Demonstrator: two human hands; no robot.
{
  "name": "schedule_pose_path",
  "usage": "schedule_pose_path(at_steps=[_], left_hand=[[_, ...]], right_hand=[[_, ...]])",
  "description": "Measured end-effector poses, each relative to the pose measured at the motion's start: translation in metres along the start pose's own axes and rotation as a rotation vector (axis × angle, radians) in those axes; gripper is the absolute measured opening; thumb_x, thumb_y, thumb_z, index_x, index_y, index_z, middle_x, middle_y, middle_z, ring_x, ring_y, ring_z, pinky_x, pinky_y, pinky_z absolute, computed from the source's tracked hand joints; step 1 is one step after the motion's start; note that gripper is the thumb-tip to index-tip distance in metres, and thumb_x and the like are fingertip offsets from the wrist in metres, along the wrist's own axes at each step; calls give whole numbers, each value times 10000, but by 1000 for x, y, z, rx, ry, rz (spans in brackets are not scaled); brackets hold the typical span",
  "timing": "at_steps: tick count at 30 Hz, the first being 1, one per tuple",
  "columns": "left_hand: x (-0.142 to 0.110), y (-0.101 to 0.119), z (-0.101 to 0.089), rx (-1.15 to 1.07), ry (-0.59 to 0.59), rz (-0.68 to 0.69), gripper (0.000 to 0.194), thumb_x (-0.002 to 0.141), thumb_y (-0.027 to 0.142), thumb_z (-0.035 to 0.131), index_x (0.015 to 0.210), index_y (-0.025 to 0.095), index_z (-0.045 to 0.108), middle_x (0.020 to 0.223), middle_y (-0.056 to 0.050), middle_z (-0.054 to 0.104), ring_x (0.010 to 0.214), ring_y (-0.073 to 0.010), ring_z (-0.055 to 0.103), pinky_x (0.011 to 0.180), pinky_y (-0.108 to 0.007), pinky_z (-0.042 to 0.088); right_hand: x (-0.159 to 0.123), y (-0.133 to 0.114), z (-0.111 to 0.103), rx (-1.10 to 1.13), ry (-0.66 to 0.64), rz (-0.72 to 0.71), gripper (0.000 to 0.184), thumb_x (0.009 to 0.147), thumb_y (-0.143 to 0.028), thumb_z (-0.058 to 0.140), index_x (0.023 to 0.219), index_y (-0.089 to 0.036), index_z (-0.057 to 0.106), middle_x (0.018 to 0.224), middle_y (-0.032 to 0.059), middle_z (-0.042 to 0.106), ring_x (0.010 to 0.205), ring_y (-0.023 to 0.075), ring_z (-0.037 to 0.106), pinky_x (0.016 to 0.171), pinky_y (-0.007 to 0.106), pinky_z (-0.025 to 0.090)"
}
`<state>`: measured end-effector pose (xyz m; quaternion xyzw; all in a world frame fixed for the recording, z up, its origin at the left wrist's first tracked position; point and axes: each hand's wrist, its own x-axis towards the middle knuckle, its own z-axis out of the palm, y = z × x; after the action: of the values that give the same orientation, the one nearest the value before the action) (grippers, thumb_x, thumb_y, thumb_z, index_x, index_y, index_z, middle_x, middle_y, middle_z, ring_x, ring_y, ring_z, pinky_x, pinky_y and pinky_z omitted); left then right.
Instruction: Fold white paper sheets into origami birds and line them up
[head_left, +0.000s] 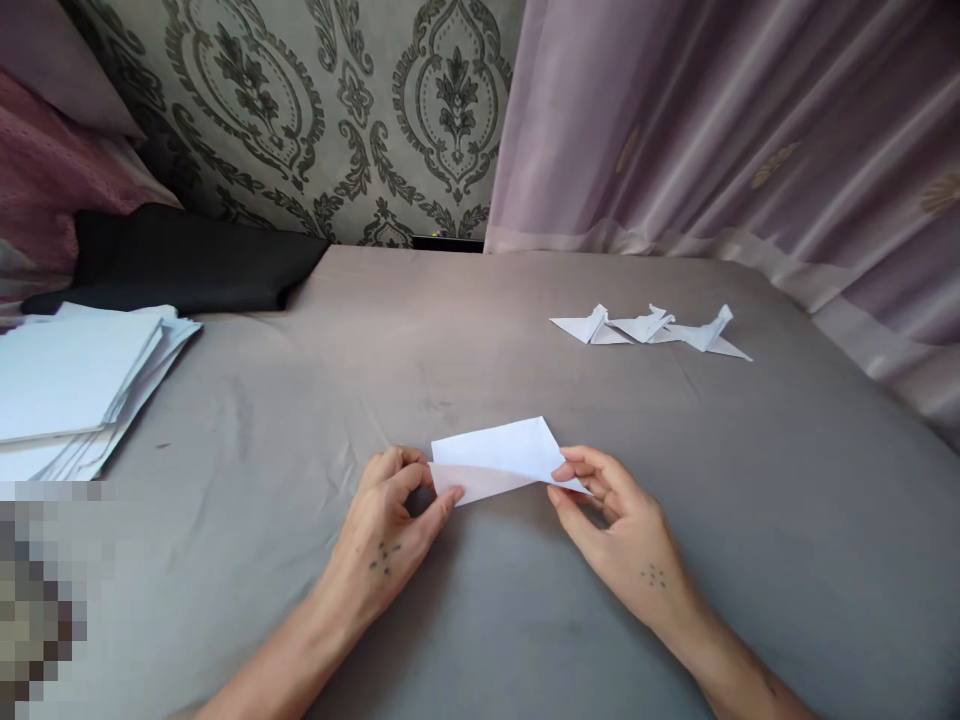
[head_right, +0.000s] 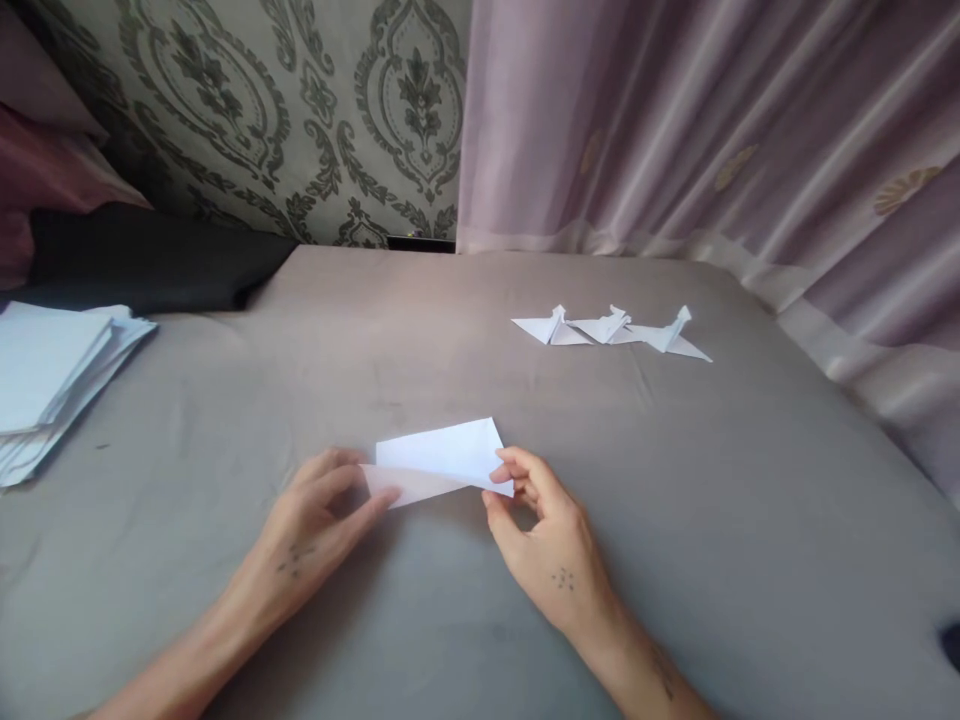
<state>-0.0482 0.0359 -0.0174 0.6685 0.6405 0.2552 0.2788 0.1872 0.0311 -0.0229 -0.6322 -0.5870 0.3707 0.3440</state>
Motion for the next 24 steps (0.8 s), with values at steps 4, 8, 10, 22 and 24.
schedule_pose_path(at_steps=[4, 8, 10, 22, 24], left_hand=[[-1, 4, -3, -1, -33, 33, 239, 863, 392, 546, 762, 216, 672, 953, -65, 594, 907, -222, 546, 760, -343, 478], [-1, 5, -2, 26, -47, 75, 291, 885, 401, 513, 745, 223, 696, 956, -73, 595, 895, -225, 540, 735, -336, 478], [0, 4, -1, 33, -36, 88, 359, 906, 406, 477, 683, 207, 677, 922, -76, 594, 867, -219, 541, 732, -338, 472], [7, 4, 3, 84, -6, 27, 376, 905, 370, 459, 597, 182, 563, 824, -60, 578, 797, -209, 542, 713, -341, 448], [9, 4, 5, 85, -4, 12, 361, 895, 370, 470, 595, 183, 545, 821, -59, 573, 796, -213, 536, 710, -345, 446]], right_hand=[[5, 0, -7, -145, -126, -82, 177, 849, -379, 574, 909, -243, 671, 1026, 51, 649, 893, 172, 637, 752, 263, 520], [7, -2, -7, -215, -131, -59, 292, 877, -462, 510, 859, -233, 690, 977, 52, 629, 689, 134, 600, 598, 246, 490], [9, -3, -4, -261, -99, -37, 328, 896, -468, 475, 816, -222, 677, 960, 41, 618, 613, 107, 556, 569, 243, 461], [29, -3, 8, -392, 59, 40, 438, 873, -459, 492, 525, -193, 492, 820, 9, 593, 563, 94, 519, 564, 255, 380], [31, -3, 9, -407, 75, 55, 399, 853, -432, 517, 533, -194, 512, 827, 7, 597, 560, 95, 522, 563, 260, 376]])
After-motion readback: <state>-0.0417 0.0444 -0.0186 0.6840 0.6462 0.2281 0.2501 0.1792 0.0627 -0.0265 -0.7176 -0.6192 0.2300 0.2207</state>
